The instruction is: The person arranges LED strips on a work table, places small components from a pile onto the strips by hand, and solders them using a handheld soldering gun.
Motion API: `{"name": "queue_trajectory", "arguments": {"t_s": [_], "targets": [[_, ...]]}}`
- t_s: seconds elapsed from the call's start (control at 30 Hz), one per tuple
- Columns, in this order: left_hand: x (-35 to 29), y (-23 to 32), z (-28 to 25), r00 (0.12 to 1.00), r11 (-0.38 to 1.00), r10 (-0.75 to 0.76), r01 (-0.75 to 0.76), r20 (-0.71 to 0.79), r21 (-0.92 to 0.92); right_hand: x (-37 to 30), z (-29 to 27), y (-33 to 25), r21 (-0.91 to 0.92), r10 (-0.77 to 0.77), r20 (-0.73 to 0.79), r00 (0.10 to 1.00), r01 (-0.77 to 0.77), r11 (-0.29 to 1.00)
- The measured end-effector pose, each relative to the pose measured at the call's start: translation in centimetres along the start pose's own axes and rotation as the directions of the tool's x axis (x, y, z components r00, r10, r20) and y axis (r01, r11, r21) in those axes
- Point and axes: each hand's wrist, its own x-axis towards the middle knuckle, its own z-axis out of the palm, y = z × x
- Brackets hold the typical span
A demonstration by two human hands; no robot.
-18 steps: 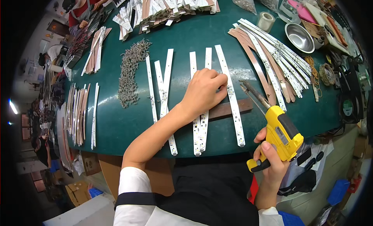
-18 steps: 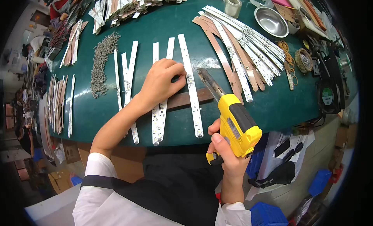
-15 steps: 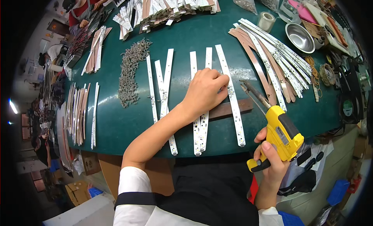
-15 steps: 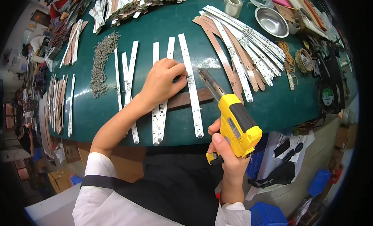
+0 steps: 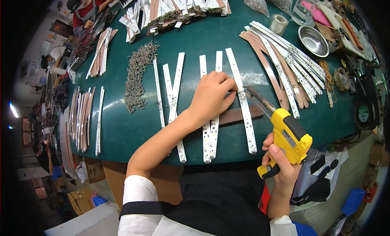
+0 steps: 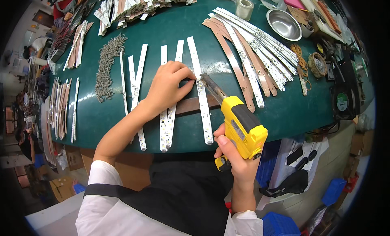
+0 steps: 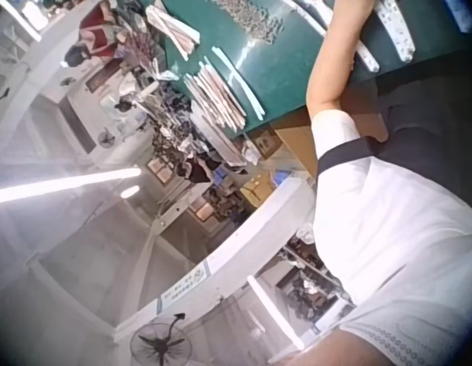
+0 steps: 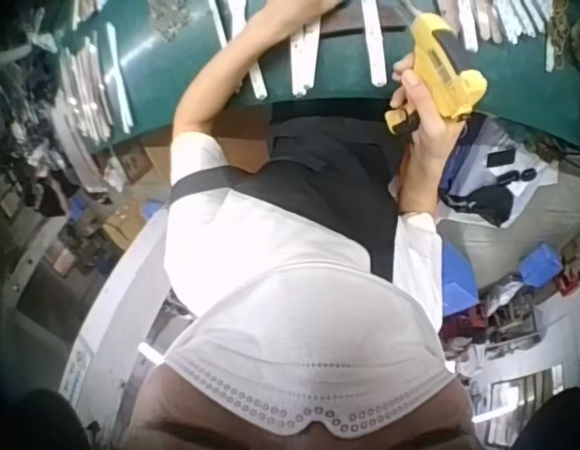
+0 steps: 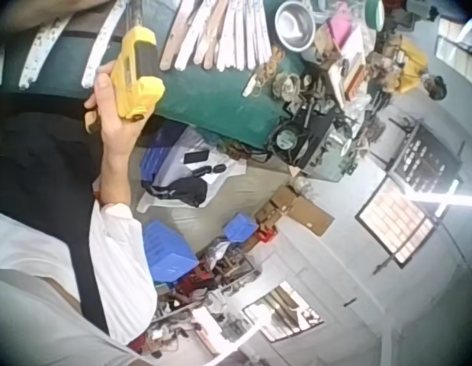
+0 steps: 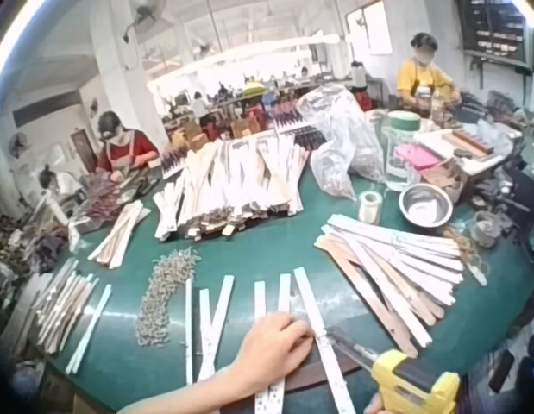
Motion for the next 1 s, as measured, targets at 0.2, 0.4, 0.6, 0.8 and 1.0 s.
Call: {"name": "queue_trajectory", "arguments": {"t_s": [0.2,0.4,0.6,0.8,1.0], "targets": [[0.1,0.1,-0.8,0.997,0.997,-0.079,0.079,0.004,-0.008,0.6,0.3,-0.4,-0.041,0.04,0.022,0.999,-0.039,0.998],[-0.1,-0.3,-0.3,0.998,0.998,-0.059,0.059,0.008,0.0,1.0,0.6,-0.8,-0.084,0.092,0.048,0.995,-0.088,0.993],[-0.1,-0.3,-0.3,0.999,0.999,-0.037,0.037,-0.012,0.011,1.2,0.8,-1.5,-0.185,0.136,0.069,0.988,-0.121,0.975],[-0.1,-0.3,-0.2,1.0,0.999,-0.021,0.021,-0.017,0.034,1.1,0.6,-1.6,-0.203,0.123,0.04,0.992,-0.113,0.973],[-0.1,-0.3,-0.3,0.999,0.999,-0.014,0.015,-0.029,0.036,0.9,0.6,-1.4,-0.205,0.115,0.072,0.991,-0.098,0.974]]}}
